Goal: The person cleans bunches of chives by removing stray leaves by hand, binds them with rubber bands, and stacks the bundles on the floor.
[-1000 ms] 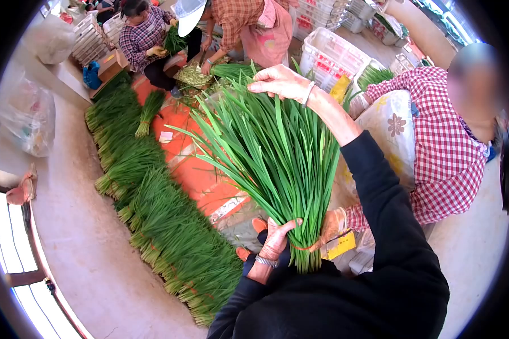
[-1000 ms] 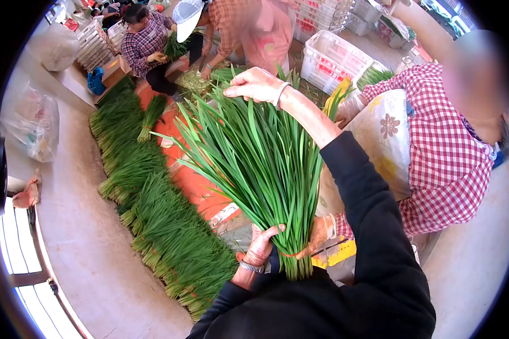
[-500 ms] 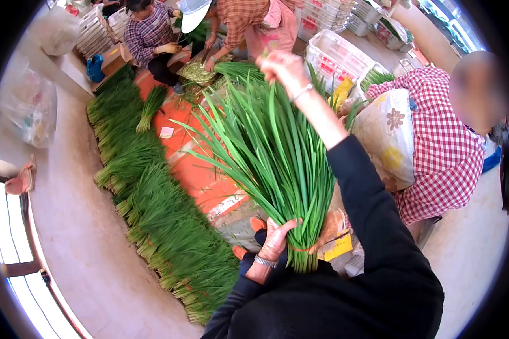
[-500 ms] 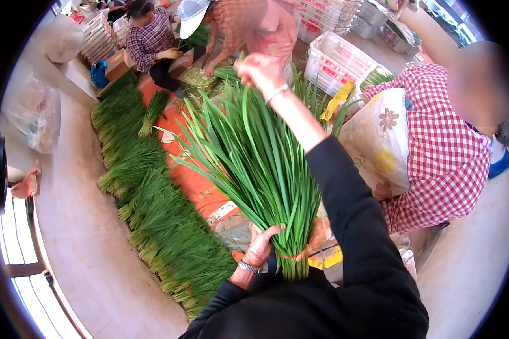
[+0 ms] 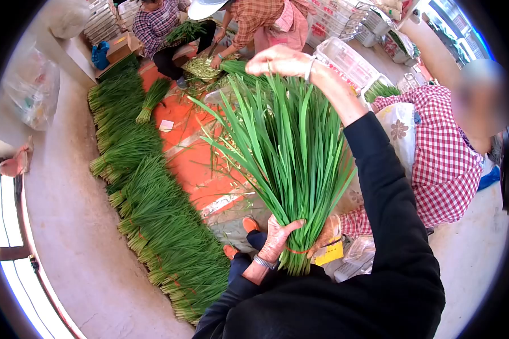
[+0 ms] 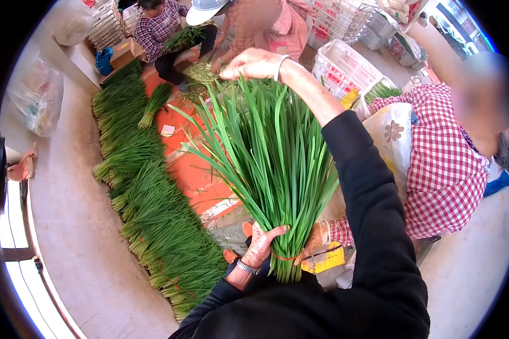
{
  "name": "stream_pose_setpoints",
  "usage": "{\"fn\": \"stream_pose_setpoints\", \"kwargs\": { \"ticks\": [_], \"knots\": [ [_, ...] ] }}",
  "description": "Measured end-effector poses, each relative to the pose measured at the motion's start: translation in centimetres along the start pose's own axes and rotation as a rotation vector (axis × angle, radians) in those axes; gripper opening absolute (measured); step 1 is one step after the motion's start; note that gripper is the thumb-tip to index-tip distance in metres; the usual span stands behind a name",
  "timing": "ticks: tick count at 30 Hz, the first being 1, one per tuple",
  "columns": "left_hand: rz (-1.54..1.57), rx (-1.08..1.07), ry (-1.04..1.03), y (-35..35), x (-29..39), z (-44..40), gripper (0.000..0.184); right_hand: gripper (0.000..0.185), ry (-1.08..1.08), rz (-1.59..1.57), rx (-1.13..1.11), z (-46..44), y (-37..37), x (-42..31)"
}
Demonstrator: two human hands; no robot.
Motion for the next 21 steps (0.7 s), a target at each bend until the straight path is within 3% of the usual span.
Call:
{"fn": "stream_pose_setpoints", "kwargs": {
  "ticks": [3,6,8,9,11,13,16,17,19,20,21],
  "knots": [
    [-0.001,-0.001,0.004,0.2,-0.1,0.1,0.029,0.054,-0.069,0.069,-0.14,-0.3,-2.6,1.2],
    [-0.023,-0.019,0.005,0.2,-0.2,0.0,0.031,0.045,-0.078,-0.017,-0.162,-1.1,-4.4,2.2],
    [-0.023,-0.017,-0.012,0.3,-0.1,-0.1,0.03,0.035,0.009,-0.198,0.019,-1.0,-3.9,1.0],
    [-0.022,-0.016,-0.013,0.3,0.1,-0.2,0.03,0.035,0.011,-0.198,0.018,-1.0,-4.3,0.9],
    [-0.027,-0.013,0.024,0.4,0.0,-0.3,0.03,0.028,0.174,-0.101,0.234,-0.9,-2.9,-0.8],
    [-0.008,-0.013,0.032,0.3,0.1,-0.4,0.03,0.026,0.097,-0.042,0.308,-0.9,-2.9,-0.5],
    [0.02,-0.001,0.039,0.1,-0.2,-0.1,0.031,0.021,-0.16,-0.35,0.719,-1.2,0.4,2.6],
    [0.035,0.012,0.039,0.0,-0.4,0.0,0.031,0.024,-0.13,-0.379,0.781,-1.6,1.9,2.9],
    [0.032,0.036,0.027,0.1,-0.1,0.2,0.031,0.03,0.032,-0.433,0.626,-3.2,2.1,2.0],
    [0.036,0.015,0.028,0.1,-0.1,-0.2,0.031,0.042,-0.015,-0.486,0.463,-3.2,1.2,2.4],
    [0.037,-0.009,0.023,0.0,0.1,-0.4,0.031,0.042,-0.013,-0.48,0.459,-2.7,1.6,2.2]
  ]
}}
Point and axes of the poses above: each hand's wrist, its own z-axis away from the middle knuckle, its own y-axis out of the back of the hand, x = y × z, the point moved 9 cm from there along -z, towards the middle knuckle, and after that the axes turned 11 degrees about y, right-handed, at the moved point
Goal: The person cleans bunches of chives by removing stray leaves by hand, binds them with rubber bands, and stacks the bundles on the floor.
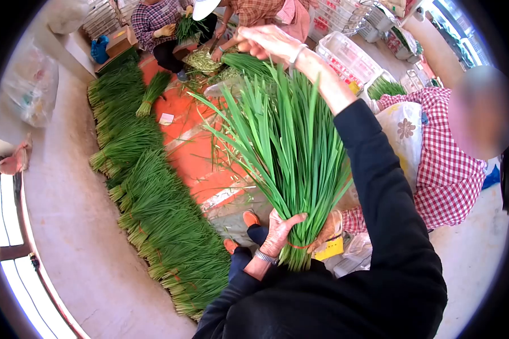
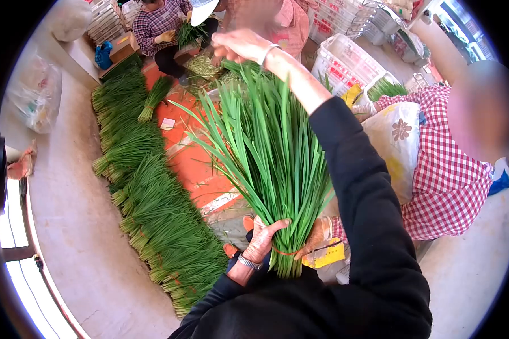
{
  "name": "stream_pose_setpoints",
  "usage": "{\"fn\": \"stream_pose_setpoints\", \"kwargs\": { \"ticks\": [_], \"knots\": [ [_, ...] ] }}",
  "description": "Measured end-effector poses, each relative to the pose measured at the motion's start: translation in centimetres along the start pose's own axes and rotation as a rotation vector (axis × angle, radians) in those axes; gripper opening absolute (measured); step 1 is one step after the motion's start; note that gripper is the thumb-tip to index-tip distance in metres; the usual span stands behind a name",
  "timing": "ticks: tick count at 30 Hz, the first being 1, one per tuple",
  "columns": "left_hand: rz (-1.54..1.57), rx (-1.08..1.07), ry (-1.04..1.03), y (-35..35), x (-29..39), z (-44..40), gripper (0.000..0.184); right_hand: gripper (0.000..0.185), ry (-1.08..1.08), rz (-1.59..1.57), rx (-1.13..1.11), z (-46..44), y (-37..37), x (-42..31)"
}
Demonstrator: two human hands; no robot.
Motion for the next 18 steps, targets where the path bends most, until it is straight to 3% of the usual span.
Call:
{"fn": "stream_pose_setpoints", "kwargs": {
  "ticks": [2,6,10,11,14,16,17,18],
  "knots": [
    [-0.006,-0.01,-0.012,0.0,0.5,-0.1,0.03,0.052,-0.137,0.204,-0.279,1.3,-1.5,0.7],
    [-0.012,-0.012,-0.024,0.1,0.4,-0.2,0.03,0.052,-0.027,0.402,-0.59,2.7,-3.9,1.7],
    [-0.031,0.028,-0.001,0.3,0.2,-0.3,0.033,0.041,0.134,0.351,-0.554,3.3,-5.8,0.7],
    [-0.025,0.028,0.001,0.2,0.2,-0.3,0.034,0.035,0.129,0.522,-0.476,3.5,-4.9,0.9],
    [-0.069,0.017,-0.03,0.0,0.6,-0.2,0.035,0.028,0.327,0.632,-0.28,3.6,-5.1,0.6],
    [-0.039,0.001,-0.018,0.0,0.4,-0.3,0.034,0.031,0.624,0.688,-0.017,3.7,-4.6,-2.6],
    [-0.041,0.009,-0.014,0.1,0.2,-0.2,0.035,0.032,0.345,0.629,0.078,2.5,-2.4,-1.5],
    [-0.043,0.02,-0.015,0.1,-0.1,-0.2,0.035,0.032,0.342,0.72,0.238,1.9,-0.4,-3.0]
  ]
}}
Point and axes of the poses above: each hand's wrist, its own z-axis away from the middle knuckle, its own y-axis out of the back of the hand, x = y × z, the point moved 9 cm from there along -z, towards the middle knuckle, and after that the axes turned 11 degrees about y, right-handed, at the moved point
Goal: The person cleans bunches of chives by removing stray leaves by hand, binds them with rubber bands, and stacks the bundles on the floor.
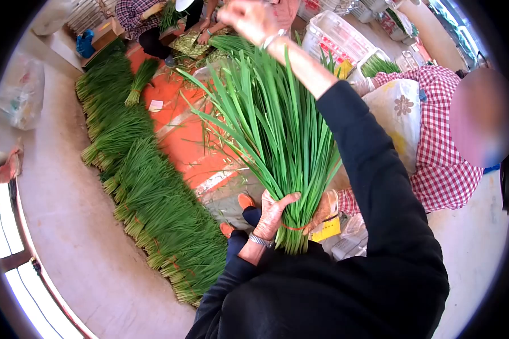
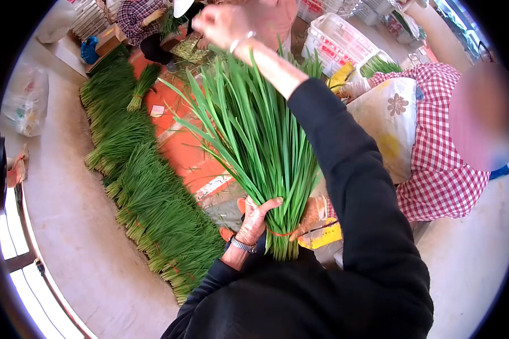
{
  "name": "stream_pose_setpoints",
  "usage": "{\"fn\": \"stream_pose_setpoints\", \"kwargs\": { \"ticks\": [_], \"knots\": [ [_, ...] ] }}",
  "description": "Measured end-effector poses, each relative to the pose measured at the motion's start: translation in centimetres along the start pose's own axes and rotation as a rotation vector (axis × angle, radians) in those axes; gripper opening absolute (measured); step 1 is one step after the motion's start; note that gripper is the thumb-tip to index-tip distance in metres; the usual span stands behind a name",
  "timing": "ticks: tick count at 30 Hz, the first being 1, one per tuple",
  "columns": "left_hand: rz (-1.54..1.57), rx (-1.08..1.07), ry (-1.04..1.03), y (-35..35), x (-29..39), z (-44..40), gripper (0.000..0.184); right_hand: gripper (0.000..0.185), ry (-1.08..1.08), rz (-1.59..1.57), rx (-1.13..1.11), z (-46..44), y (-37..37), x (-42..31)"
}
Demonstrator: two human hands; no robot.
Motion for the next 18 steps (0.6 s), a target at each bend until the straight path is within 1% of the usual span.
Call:
{"fn": "stream_pose_setpoints", "kwargs": {
  "ticks": [1,2,4,6,8,9,10,14,15,16,18],
  "knots": [
    [0.0,0.004,0.007,0.0,0.0,0.0,0.035,0.03,-0.007,-0.103,-0.016,-1.5,1.2,-0.1],
    [0.028,0.014,0.007,0.0,0.2,0.1,0.034,0.042,-0.016,-0.208,-0.036,-2.6,2.4,-0.4],
    [0.065,0.011,0.011,0.0,0.2,-0.2,0.034,0.037,0.105,-0.241,0.078,-2.5,5.2,-3.4],
    [0.052,0.023,-0.003,0.0,0.5,-0.3,0.034,0.036,0.127,-0.248,0.043,-1.1,7.3,-6.0],
    [0.064,0.02,0.004,0.1,0.5,-0.5,0.035,0.029,-0.057,-0.311,-0.401,1.6,5.6,-6.4],
    [0.069,0.017,0.014,0.1,0.4,-0.7,0.035,0.026,0.007,-0.308,-0.349,2.9,5.6,-6.6],
    [0.07,0.017,0.004,0.2,0.4,-0.8,0.035,0.029,0.076,-0.305,-0.294,4.6,5.3,-6.5],
    [0.041,0.054,-0.027,0.4,0.6,-0.9,0.037,0.024,-0.164,-0.225,-0.407,10.0,4.5,-4.9],
    [0.045,0.046,-0.025,0.3,0.6,-0.9,0.037,0.024,-0.188,-0.242,-0.333,10.1,4.5,-4.7],
    [0.049,0.038,-0.019,0.2,0.6,-0.8,0.036,0.024,-0.187,-0.245,-0.331,9.9,4.3,-4.5],
    [0.048,0.047,-0.032,0.1,0.5,-0.8,0.036,0.023,-0.115,-0.329,-0.238,8.5,4.1,-4.9]
  ]
}}
Point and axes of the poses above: each hand's wrist, its own z-axis away from the middle knuckle, its own y-axis out of the back of the hand, x = y × z, the point moved 9 cm from there along -z, towards the middle knuckle, and after that the axes turned 11 degrees about y, right-handed, at the moved point
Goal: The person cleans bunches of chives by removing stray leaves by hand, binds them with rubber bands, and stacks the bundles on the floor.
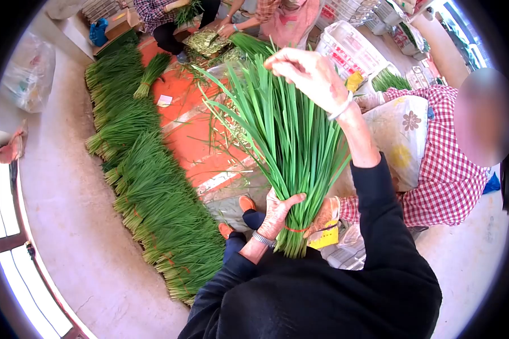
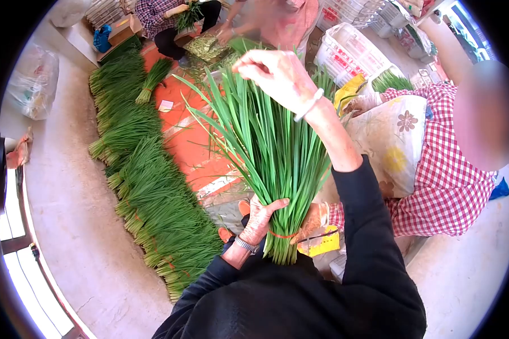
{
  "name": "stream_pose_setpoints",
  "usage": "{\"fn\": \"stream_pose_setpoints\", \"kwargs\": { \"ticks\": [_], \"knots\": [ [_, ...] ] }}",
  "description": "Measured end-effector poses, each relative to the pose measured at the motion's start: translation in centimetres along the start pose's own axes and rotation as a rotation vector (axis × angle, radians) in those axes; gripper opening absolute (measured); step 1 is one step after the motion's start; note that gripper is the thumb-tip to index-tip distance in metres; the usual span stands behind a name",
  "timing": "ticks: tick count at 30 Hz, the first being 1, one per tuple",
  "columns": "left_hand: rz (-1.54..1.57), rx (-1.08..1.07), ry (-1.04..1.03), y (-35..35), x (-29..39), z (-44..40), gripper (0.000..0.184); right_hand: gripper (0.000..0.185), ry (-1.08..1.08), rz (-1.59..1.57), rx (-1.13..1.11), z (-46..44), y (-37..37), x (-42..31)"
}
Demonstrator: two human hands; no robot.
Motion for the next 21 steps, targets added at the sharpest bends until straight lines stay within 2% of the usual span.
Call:
{"fn": "stream_pose_setpoints", "kwargs": {
  "ticks": [2,4,5,7,8,10,11,12,14,15,18,20,21],
  "knots": [
    [0.002,-0.009,0.025,-0.3,-0.3,0.0,0.035,0.027,0.061,0.018,-0.025,-2.3,-0.7,0.0],
    [-0.032,-0.009,0.022,-0.3,-0.6,0.1,0.035,0.033,0.037,0.125,-0.226,-4.6,-3.2,1.8],
    [-0.042,-0.001,0.017,-0.3,-0.6,0.2,0.036,0.033,0.042,0.125,-0.224,-5.9,-3.7,2.4],
    [-0.049,0.0,0.003,-0.3,-0.7,0.1,0.038,0.036,-0.161,0.339,-0.522,-6.7,-6.5,5.8],
    [-0.018,0.008,-0.031,-0.3,-0.7,0.0,0.032,0.036,-0.151,0.341,-0.522,-7.1,-6.8,6.0],
    [-0.01,0.002,-0.041,-0.4,-0.4,0.1,0.032,0.035,-0.359,0.067,-0.629,-6.2,-8.7,7.8],
    [-0.004,0.006,-0.048,-0.4,-0.2,0.1,0.032,0.032,-0.31,-0.073,-0.548,-6.6,-9.3,8.5],
    [-0.009,0.009,-0.048,-0.4,0.0,0.0,0.032,0.032,-0.302,-0.071,-0.555,-6.3,-10.0,8.7],
    [-0.013,0.012,-0.058,-0.6,0.4,-0.2,0.033,0.03,-0.23,-0.028,-0.326,-7.0,-9.4,8.7],
    [0.006,-0.004,-0.056,-0.9,0.5,-0.2,0.033,0.029,0.034,0.12,-0.215,-7.8,-9.1,6.9],
    [0.015,-0.03,-0.047,-1.5,0.6,-0.1,0.034,0.027,0.288,0.304,-0.001,-8.2,-9.0,5.7],
    [0.047,-0.058,-0.03,-2.0,0.1,-0.1,0.035,0.025,0.015,0.181,0.135,-10.1,-7.1,8.2],
    [0.051,-0.062,-0.014,-2.1,0.0,-0.2,0.038,0.022,-0.151,-0.016,0.203,-10.7,-5.5,8.3]
  ]
}}
Point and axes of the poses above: each hand's wrist, its own z-axis away from the middle knuckle, its own y-axis out of the back of the hand, x = y × z, the point moved 9 cm from there along -z, towards the middle knuckle, and after that the axes turned 11 degrees about y, right-handed, at the moved point
